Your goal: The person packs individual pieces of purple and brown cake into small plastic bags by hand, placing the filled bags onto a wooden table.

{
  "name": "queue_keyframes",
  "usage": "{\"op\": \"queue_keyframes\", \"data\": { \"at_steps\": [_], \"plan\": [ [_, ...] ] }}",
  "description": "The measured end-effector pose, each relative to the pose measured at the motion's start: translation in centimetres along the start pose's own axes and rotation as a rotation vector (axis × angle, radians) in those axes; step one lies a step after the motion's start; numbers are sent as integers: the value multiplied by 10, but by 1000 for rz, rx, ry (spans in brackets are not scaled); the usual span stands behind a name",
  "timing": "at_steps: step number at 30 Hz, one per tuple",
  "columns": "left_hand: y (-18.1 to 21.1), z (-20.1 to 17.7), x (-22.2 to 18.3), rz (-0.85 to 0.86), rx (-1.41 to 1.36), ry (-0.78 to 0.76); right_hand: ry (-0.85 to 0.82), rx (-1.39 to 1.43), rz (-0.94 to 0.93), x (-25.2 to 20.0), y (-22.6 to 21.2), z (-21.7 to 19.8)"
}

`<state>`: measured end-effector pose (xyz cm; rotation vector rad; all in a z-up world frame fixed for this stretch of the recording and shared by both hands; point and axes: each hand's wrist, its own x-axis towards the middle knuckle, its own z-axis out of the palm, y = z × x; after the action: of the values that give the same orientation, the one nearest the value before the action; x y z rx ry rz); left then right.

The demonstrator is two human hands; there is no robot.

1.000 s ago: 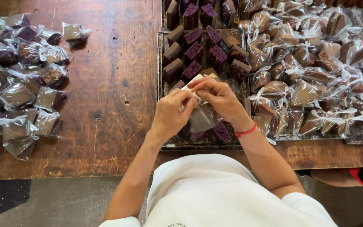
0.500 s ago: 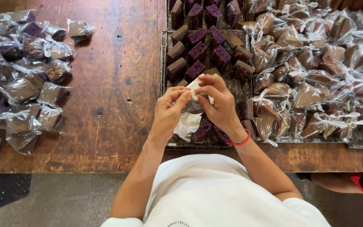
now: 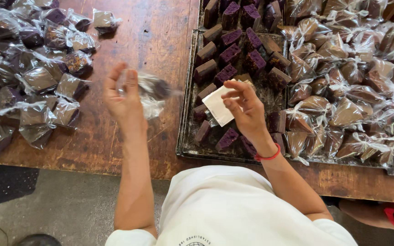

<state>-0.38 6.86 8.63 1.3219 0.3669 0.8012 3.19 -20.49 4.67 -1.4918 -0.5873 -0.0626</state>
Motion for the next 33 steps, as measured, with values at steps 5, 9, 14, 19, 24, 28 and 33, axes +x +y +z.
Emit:
{"op": "queue_keyframes", "data": {
  "at_steps": [5, 9, 14, 19, 24, 28, 33],
  "plan": [
    [-22, 36, -35, -198, -210, -334, -170, 51, -16, 2, -3, 12],
    [-31, 76, -74, -321, -471, -356, -163, -200, -12, -11, -2, 20],
    [-48, 94, -96, -243, -422, -393, 262, -105, 169, -20, 22, 7],
    [-83, 84, -100, -539, -382, -435, 186, 188, 280, -18, 27, -1],
    [-98, 67, -93, -622, -372, -417, 306, 537, 266, -1, 23, -23],
    [-108, 51, -87, -458, -407, -454, 256, 488, 235, -6, 27, -27],
    [-75, 44, -61, -367, -357, -206, 358, 187, 102, -5, 10, -33]
  ]
}}
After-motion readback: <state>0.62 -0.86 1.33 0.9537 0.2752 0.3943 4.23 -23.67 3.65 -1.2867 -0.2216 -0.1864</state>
